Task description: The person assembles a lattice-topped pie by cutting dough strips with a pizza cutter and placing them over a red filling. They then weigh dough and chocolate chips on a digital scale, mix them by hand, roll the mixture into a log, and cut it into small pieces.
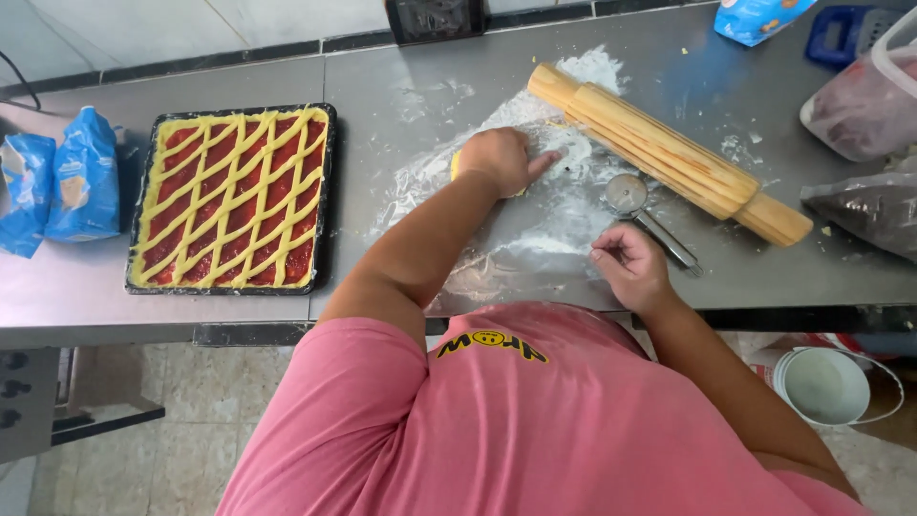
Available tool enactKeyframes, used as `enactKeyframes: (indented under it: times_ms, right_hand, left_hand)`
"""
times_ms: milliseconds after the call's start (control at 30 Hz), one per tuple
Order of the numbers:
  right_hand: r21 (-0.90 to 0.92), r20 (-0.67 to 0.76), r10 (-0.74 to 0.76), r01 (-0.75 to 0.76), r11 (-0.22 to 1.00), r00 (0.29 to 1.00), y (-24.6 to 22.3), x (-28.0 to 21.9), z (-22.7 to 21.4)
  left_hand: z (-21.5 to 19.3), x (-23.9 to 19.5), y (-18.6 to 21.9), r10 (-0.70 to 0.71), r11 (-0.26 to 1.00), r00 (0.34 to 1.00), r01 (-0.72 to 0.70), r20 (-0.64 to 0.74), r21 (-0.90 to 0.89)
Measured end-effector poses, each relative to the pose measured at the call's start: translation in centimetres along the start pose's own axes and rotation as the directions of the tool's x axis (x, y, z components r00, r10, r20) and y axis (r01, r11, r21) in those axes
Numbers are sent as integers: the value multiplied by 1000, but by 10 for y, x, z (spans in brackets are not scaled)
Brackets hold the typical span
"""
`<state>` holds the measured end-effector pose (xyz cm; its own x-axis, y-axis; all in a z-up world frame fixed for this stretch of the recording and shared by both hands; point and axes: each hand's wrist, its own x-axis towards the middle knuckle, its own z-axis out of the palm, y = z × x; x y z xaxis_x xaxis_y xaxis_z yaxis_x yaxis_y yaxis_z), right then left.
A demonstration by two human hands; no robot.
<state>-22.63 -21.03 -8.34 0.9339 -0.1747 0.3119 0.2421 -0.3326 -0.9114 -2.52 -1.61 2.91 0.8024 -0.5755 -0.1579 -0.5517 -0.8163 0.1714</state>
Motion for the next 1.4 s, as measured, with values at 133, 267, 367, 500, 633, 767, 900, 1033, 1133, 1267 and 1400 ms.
enactKeyframes:
  times_ms: [133, 267, 367, 500, 633, 767, 900, 1033, 1133, 1267, 1400]
  right_hand:
    - [135, 25, 69, -72, 988, 997, 4, -5, -2]
    - [188, 40, 71, -78, 979, 997, 6, -1, -3]
    - [138, 22, 32, -35, 990, 999, -1, -1, -3]
    - [53, 27, -11, 9, 999, 1000, 11, -4, 0]
    - [-124, 5, -95, 95, 988, 995, 12, 5, -1]
    - [-184, -5, -109, 107, 977, 994, 10, -2, 0]
    - [-157, -15, -66, 63, 986, 998, 7, -3, 2]
    - [-106, -22, -44, 41, 993, 999, 9, -2, 1]
    - [9, -30, 0, 0, 1000, 1000, 15, -3, 1]
    - [89, -24, 17, -14, 996, 1000, 15, -4, -2]
    - [60, -20, -7, 8, 998, 1000, 9, -3, -1]
  left_hand:
    - [20, 28, -19, -86, 975, 994, 98, 69, -200]
    - [24, 23, -56, 33, 941, 989, 17, 143, -339]
    - [6, -31, -52, 222, 947, 975, -211, 18, -240]
    - [23, -48, -50, 263, 962, 937, -273, -229, -12]
    - [55, -33, -45, 415, 906, 821, -411, -392, 98]
    - [93, -33, -52, 526, 842, 724, -517, -446, 154]
    - [104, -15, -69, 523, 843, 697, -508, -491, 177]
    - [79, 0, -67, 439, 896, 877, -442, -197, 26]
    - [61, 4, -71, 277, 896, 958, -286, -74, -339]
    - [45, -5, -100, 165, 775, 953, -285, -256, -564]
    - [34, -30, -120, 281, 773, 814, -506, -508, -383]
